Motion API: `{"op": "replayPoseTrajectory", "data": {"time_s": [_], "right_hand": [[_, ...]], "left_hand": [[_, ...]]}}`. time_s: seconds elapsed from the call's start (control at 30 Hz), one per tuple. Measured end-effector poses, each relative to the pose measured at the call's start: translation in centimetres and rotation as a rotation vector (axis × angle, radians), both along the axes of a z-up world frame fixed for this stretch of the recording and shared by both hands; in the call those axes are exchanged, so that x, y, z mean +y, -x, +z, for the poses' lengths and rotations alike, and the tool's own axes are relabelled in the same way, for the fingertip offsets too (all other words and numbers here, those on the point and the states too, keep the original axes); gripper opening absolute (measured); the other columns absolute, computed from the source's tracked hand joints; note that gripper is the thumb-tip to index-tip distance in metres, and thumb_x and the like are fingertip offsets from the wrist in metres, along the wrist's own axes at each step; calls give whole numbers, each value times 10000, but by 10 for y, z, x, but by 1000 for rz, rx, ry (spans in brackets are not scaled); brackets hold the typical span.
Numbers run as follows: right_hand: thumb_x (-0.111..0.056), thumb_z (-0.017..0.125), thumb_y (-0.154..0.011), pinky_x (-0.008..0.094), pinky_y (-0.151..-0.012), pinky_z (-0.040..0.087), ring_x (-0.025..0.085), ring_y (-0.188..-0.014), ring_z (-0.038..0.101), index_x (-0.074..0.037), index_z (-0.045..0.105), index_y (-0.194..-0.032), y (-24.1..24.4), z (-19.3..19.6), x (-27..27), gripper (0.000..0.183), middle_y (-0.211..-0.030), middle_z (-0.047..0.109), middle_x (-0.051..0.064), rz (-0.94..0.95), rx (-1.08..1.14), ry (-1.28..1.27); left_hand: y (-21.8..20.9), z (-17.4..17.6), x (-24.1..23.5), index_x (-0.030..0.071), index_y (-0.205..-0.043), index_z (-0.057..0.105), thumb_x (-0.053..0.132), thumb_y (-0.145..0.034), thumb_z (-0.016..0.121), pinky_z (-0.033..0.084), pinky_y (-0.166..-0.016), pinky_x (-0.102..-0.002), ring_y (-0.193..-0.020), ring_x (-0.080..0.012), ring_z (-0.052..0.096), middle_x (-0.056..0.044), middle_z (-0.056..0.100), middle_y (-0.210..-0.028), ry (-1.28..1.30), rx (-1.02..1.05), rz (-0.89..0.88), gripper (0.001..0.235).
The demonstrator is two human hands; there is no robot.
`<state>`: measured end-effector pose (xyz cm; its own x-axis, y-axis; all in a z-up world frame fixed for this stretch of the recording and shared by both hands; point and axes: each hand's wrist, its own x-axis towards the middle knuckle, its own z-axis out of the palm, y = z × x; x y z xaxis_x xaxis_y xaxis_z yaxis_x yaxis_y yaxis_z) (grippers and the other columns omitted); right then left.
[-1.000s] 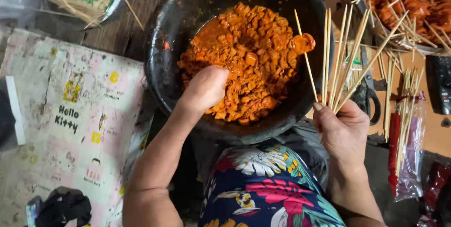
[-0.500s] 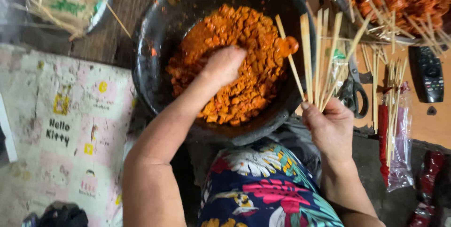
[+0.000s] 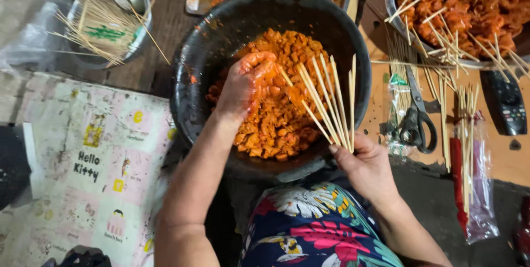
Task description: The person skewers pieces of marinated meat from a large black bowl onto wooden sticks by hand. They place the finished skewers into metal bowls and trays.
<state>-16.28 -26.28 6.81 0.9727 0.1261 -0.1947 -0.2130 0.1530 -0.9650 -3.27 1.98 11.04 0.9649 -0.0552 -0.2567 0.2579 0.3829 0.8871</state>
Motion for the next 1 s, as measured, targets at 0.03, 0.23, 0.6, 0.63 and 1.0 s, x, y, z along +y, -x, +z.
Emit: {"op": "replayPoseTrajectory", "data": {"time_s": [0.03,0.23,0.6,0.63,1.0], "right_hand": [[12,681,-937,208,-552,420,34,-633,511,-34,749,-1048,1,0,1,138,-777,631,-37,20,1,-16],[6,695,-930,206,-581,449,35,-669,536,-28,754,-1048,3,1,12,137,-852,658,-29,52,-24,-16],[44,624,-924,253,-828,504,113,-929,623,-7,734,-1056,3,25,45,179,-992,677,23,190,-183,-11],[38,632,-928,256,-820,504,113,-919,622,-8,737,-1053,3,30,49,170,-972,674,28,213,-192,-2],[-4,655,-921,242,-790,509,88,-885,624,-21,734,-1053,2,35,36,155,-950,684,-2,161,-114,22]], "left_hand": [[4,7,-3,2,-1233,632,138,-982,663,604,-684,-344,-811,-205,727,-110,715,-999,-4,-14,54,287],[11,22,-8,0,-1229,637,108,-984,652,609,-727,-368,-879,-262,740,-129,717,-1053,128,-131,222,268],[65,18,7,-98,-1174,688,-41,-1001,630,544,-872,-278,-923,-156,658,-120,703,-1037,-399,-317,278,191],[71,18,3,-87,-1166,679,-35,-993,609,557,-867,-280,-931,-151,665,-105,698,-1041,-312,-327,286,194],[95,0,-23,-88,-1305,663,-7,-1080,598,590,-911,-293,-1013,-183,685,-109,707,-1122,-208,-276,69,247]]}}
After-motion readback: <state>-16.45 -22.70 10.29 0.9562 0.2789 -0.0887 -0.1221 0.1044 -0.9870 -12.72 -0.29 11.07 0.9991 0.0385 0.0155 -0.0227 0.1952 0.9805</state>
